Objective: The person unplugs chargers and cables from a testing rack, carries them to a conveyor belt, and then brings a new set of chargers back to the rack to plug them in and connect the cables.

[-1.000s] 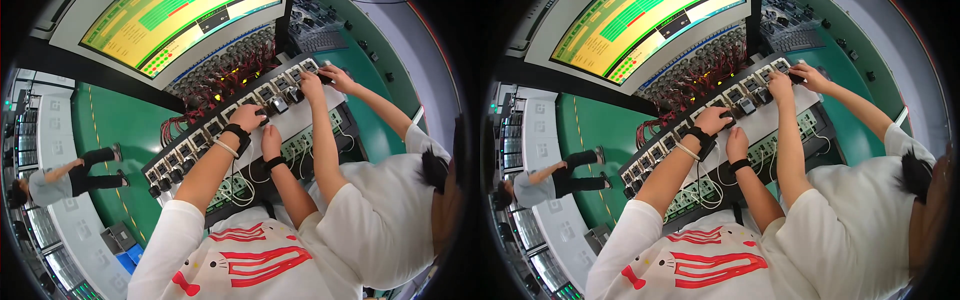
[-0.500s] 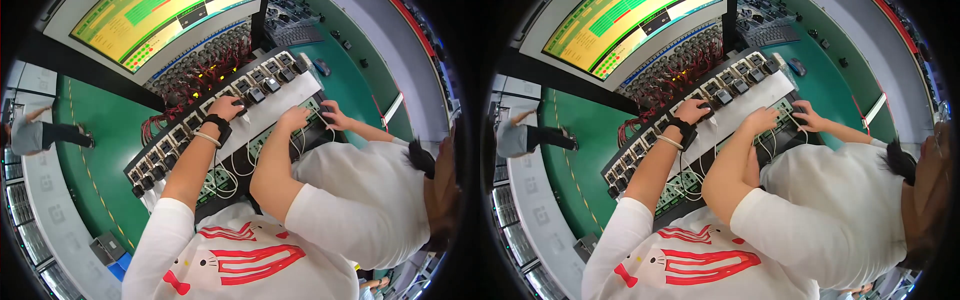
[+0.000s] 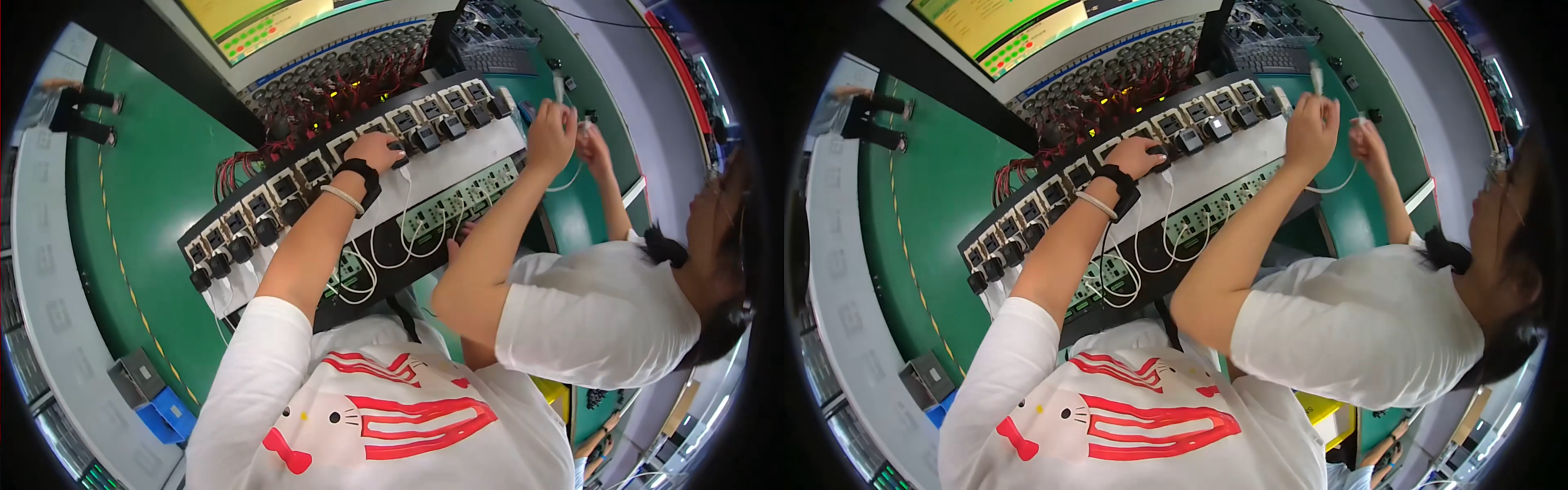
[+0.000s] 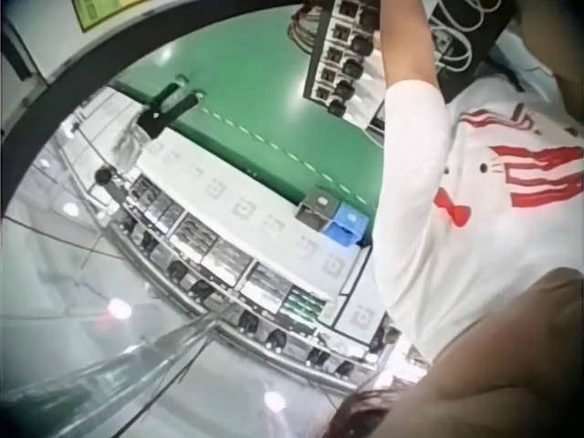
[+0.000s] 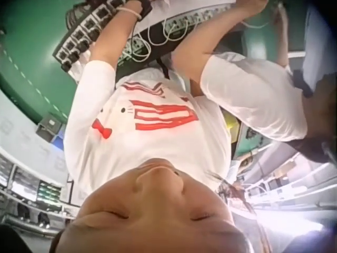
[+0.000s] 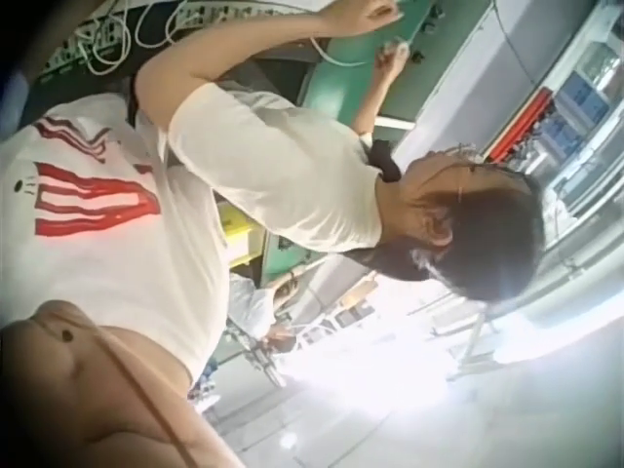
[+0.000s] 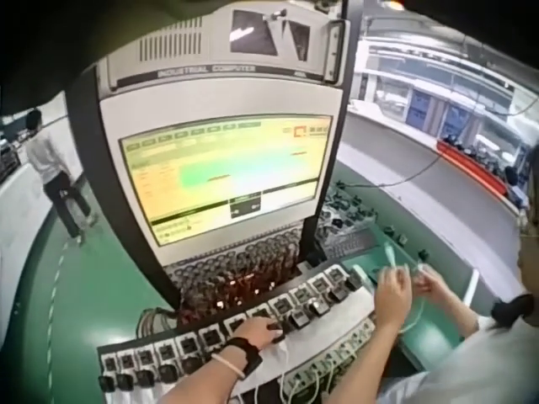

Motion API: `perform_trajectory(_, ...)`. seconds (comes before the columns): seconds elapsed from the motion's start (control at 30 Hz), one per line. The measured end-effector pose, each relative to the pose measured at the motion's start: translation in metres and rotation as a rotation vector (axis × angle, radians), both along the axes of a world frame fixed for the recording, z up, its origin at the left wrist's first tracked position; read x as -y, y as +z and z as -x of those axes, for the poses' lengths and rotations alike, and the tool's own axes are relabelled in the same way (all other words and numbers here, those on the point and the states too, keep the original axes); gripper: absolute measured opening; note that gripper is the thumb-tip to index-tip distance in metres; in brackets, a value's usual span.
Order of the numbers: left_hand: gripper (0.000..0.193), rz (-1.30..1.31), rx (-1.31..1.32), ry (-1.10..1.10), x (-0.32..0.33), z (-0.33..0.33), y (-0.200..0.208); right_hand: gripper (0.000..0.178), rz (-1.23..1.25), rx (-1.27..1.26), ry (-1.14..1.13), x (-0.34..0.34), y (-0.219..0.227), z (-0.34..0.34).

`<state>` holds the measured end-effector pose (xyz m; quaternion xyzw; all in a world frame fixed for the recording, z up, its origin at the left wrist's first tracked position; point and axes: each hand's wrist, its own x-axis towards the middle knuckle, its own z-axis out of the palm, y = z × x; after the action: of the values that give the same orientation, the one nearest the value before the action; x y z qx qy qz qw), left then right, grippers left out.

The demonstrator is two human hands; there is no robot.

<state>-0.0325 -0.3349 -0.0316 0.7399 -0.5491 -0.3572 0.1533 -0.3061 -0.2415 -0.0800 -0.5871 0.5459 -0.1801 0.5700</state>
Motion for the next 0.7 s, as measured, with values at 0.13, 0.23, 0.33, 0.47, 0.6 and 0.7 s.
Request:
perform_trajectory(0.13, 0.043, -0.074, 0.01, 0.027, -0.002, 0.003, 0.004, 0.031, -0.068, 0.21, 0.098, -0.007, 0.015, 0.0)
perform_trajectory(0.23, 0.04, -0.004, 0.003, 0.073, -0.006, 0.004, 0.002, 0.039, -0.001, 0.271, 0.245, -0.013, 0.071, -0.009)
perform_trajectory(0.33, 0.04, 0.008, 0.004, 0.068, -0.006, 0.001, -0.002, 0.041, 0.121, 0.119, 0.25, -0.013, 0.105, -0.017)
perform_trajectory(0.47, 0.04, 0.002, -0.003, 0.051, -0.004, 0.002, -0.002, 0.027, -0.037, 0.266, 0.194, -0.009, 0.128, -0.018)
perform_trajectory(0.6, 0.04, 0.019, 0.039, 0.028, -0.004, 0.001, 0.001, 0.017, 0.499, 0.034, 0.459, 0.009, 0.147, -0.035)
perform_trajectory(0.7, 0.042, 0.022, 0.025, 0.038, -0.008, -0.005, 0.001, 0.015, 0.844, -0.129, 0.613, 0.015, 0.148, -0.052)
